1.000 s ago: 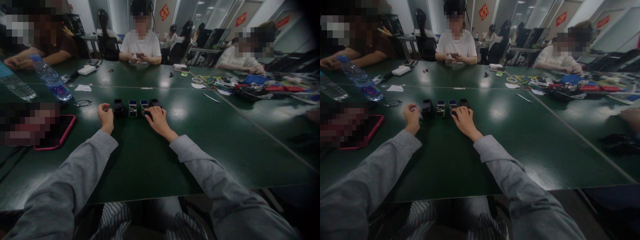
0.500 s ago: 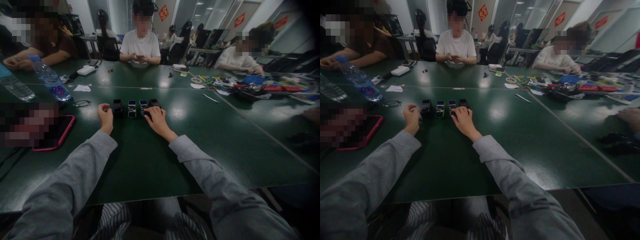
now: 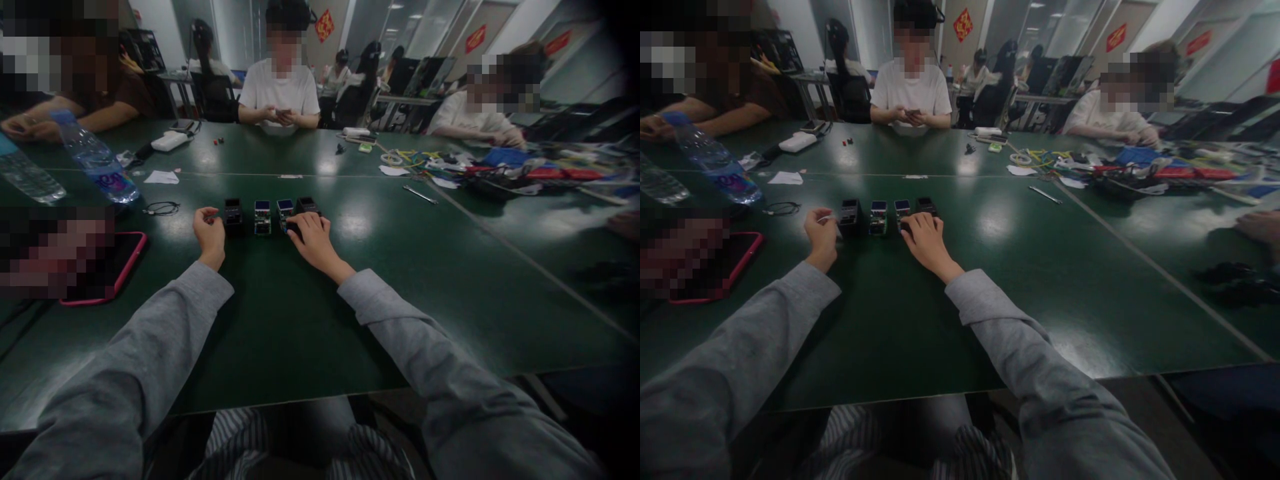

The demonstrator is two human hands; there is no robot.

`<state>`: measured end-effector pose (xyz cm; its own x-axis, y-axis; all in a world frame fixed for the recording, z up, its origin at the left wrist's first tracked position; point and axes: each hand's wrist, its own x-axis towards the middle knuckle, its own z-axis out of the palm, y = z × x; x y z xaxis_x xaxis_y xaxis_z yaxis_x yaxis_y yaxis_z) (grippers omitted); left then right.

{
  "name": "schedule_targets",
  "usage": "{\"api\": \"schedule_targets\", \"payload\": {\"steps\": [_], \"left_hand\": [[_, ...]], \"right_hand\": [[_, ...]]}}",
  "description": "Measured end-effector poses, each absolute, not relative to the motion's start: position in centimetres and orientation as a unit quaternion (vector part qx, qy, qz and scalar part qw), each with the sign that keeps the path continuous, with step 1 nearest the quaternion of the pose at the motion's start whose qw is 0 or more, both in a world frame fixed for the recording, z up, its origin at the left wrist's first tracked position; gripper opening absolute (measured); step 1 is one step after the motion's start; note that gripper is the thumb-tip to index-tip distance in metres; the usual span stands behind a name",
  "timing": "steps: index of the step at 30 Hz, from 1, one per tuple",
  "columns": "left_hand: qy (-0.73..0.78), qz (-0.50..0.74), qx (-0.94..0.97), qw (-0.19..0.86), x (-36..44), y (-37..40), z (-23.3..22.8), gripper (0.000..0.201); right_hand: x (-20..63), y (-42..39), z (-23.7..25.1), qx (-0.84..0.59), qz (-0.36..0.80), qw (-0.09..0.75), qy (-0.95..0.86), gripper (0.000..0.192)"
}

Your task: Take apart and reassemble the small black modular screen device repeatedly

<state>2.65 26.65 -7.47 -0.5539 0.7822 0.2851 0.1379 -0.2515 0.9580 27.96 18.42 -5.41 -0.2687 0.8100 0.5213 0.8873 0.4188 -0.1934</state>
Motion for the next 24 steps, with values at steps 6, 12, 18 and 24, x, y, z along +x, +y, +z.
{"api": "schedule_targets", "payload": {"steps": [6,12,18,24], "left_hand": [[0.568,0.670,0.414,0.239,2.71,26.68,-7.61,0.034],[0.563,0.672,0.416,0.241,2.89,26.60,-7.49,0.030],[0.564,0.669,0.416,0.247,2.93,26.31,-7.21,0.028],[0.565,0.673,0.409,0.245,2.95,26.06,-6.80,0.028]], "right_hand": [[28.02,18.50,-5.58,-0.532,-0.068,0.290,-0.793,0.030],[28.09,18.49,-5.70,-0.531,-0.069,0.289,-0.793,0.029],[28.10,18.59,-5.73,-0.531,-0.076,0.283,-0.795,0.030],[27.95,18.49,-5.47,-0.536,-0.080,0.271,-0.795,0.031]]}}
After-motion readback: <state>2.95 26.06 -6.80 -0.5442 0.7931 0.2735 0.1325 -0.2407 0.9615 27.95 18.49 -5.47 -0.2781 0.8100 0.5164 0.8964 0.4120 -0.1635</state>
